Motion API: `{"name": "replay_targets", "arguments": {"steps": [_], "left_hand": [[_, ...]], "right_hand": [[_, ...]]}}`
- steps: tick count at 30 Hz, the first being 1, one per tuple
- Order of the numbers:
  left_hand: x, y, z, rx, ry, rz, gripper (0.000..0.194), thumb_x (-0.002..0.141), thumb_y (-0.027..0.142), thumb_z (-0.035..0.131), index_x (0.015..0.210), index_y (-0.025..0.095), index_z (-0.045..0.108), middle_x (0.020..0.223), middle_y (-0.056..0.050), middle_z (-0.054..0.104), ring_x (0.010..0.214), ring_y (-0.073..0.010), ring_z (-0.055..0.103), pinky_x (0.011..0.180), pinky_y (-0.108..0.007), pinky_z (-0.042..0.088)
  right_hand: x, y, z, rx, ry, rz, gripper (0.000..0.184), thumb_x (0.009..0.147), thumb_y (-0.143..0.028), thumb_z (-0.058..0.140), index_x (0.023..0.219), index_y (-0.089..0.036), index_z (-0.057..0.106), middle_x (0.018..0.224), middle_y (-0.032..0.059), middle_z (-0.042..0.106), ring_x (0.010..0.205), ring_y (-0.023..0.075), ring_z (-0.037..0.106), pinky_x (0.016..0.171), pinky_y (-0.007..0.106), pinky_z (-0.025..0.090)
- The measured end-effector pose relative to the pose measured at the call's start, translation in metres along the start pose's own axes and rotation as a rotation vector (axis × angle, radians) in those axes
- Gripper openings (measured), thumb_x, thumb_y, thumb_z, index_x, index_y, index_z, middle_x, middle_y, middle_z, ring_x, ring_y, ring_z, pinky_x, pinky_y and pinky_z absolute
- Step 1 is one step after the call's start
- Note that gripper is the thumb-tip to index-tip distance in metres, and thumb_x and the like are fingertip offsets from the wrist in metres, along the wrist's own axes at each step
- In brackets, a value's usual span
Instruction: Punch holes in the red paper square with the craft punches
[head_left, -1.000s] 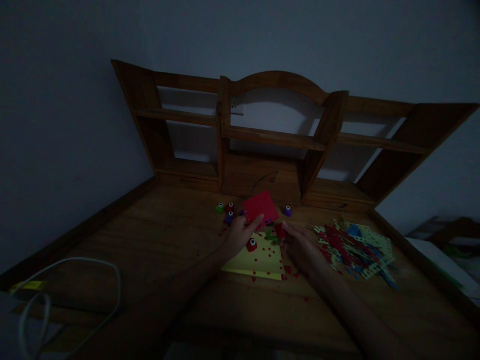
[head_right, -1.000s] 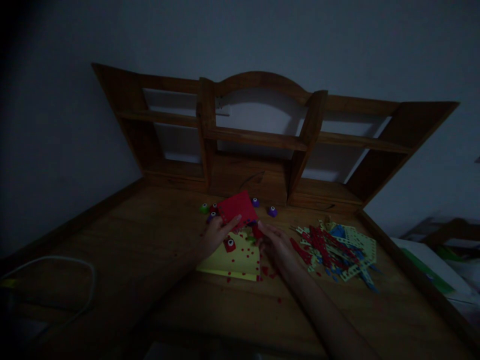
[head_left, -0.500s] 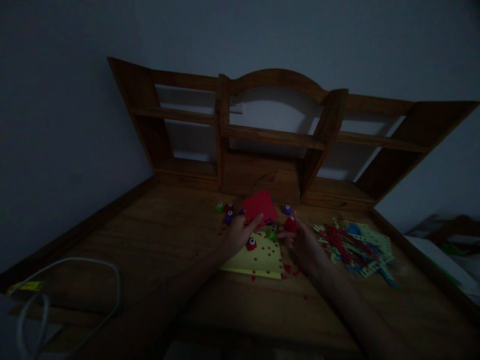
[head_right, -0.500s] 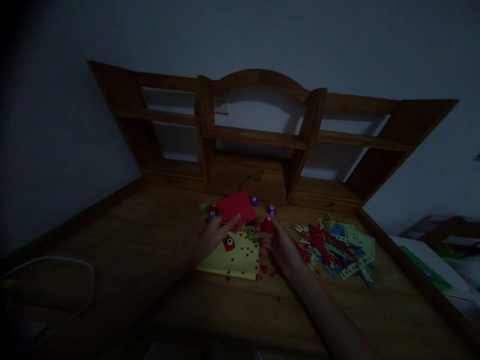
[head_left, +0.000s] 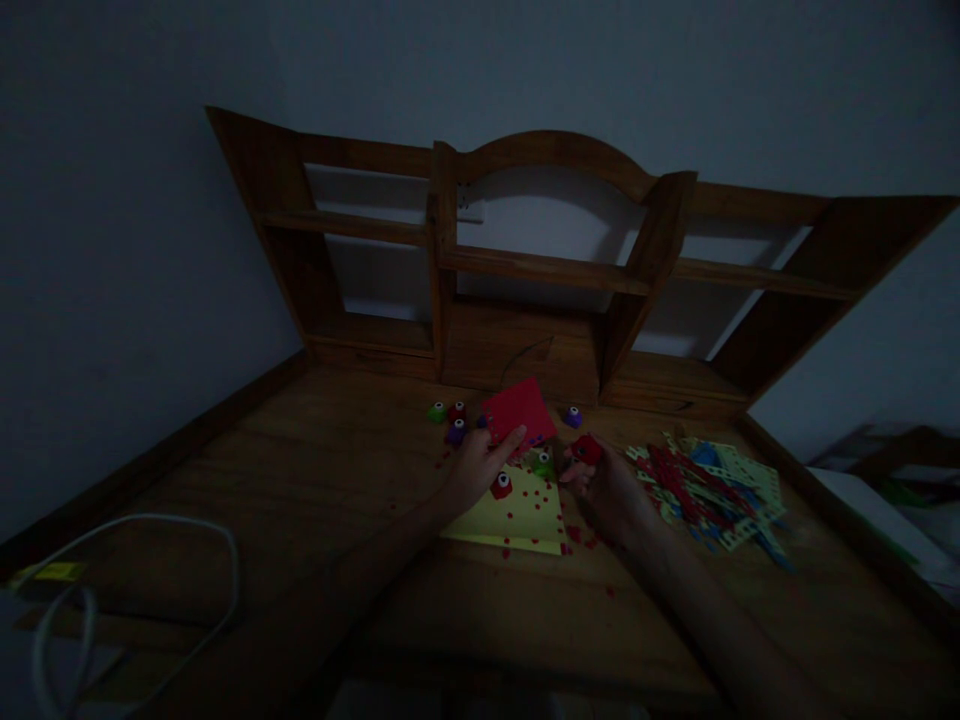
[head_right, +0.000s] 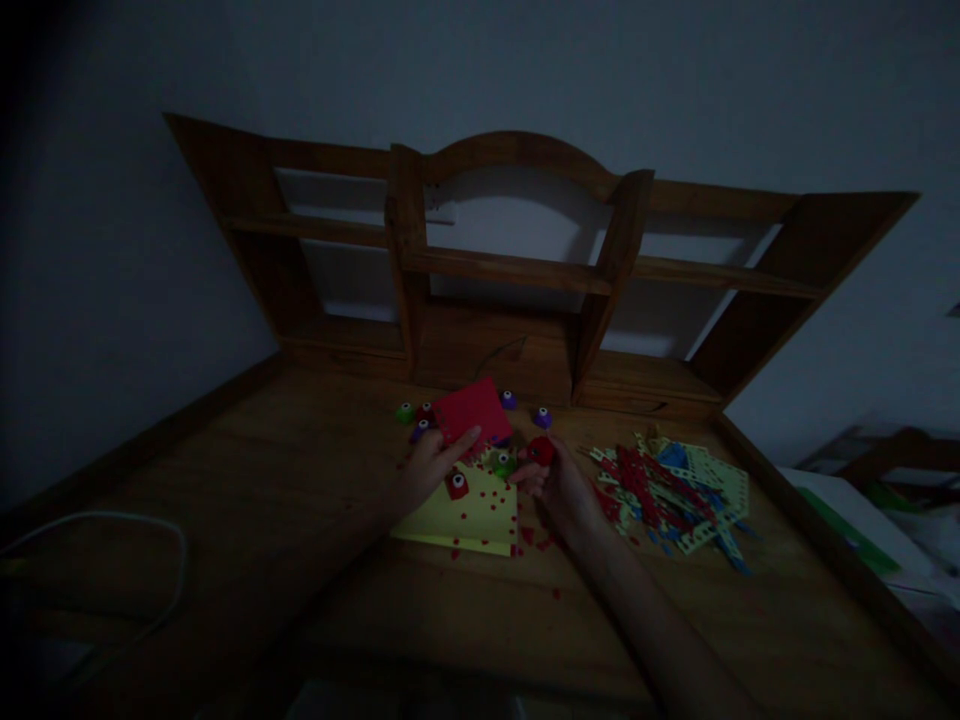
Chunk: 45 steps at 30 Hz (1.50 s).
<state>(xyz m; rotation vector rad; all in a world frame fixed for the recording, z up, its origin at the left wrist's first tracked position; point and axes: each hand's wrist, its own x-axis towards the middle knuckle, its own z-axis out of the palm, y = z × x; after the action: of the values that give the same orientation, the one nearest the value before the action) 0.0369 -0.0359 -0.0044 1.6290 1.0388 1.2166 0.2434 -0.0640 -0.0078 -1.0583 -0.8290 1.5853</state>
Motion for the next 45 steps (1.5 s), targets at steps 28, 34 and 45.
{"name": "replay_targets", "arguments": {"steps": [28, 34, 45], "left_hand": [[0.009, -0.013, -0.003, -0.066, 0.133, 0.007, 0.038, 0.083, 0.050, 0.053, 0.072, 0.014, 0.063, 0.073, -0.003, 0.067, 0.070, -0.0181, 0.059, 0.071, -0.027, 0.044], [0.015, -0.015, -0.008, -0.247, 0.208, -0.105, 0.042, 0.078, 0.054, 0.057, 0.077, 0.012, 0.065, 0.073, -0.005, 0.067, 0.065, -0.0175, 0.060, 0.065, -0.027, 0.046], [0.019, -0.015, -0.013, -0.458, 0.262, -0.133, 0.043, 0.077, 0.055, 0.059, 0.074, 0.012, 0.061, 0.065, -0.003, 0.063, 0.055, -0.0135, 0.056, 0.056, -0.025, 0.044]], "right_hand": [[0.002, -0.017, -0.013, -0.825, 0.391, -0.666, 0.040, 0.071, -0.048, 0.069, 0.100, -0.021, 0.064, 0.096, 0.0091, 0.066, 0.077, 0.0239, 0.061, 0.070, 0.037, 0.047], [0.013, -0.012, -0.029, -0.935, 0.442, -0.624, 0.038, 0.072, -0.054, 0.065, 0.090, -0.020, 0.064, 0.081, 0.0059, 0.068, 0.075, 0.0234, 0.061, 0.068, 0.035, 0.044], [0.025, -0.006, -0.036, -0.914, 0.240, -0.597, 0.034, 0.071, -0.052, 0.067, 0.086, -0.022, 0.068, 0.086, 0.0054, 0.068, 0.081, 0.0245, 0.061, 0.080, 0.040, 0.045]]}}
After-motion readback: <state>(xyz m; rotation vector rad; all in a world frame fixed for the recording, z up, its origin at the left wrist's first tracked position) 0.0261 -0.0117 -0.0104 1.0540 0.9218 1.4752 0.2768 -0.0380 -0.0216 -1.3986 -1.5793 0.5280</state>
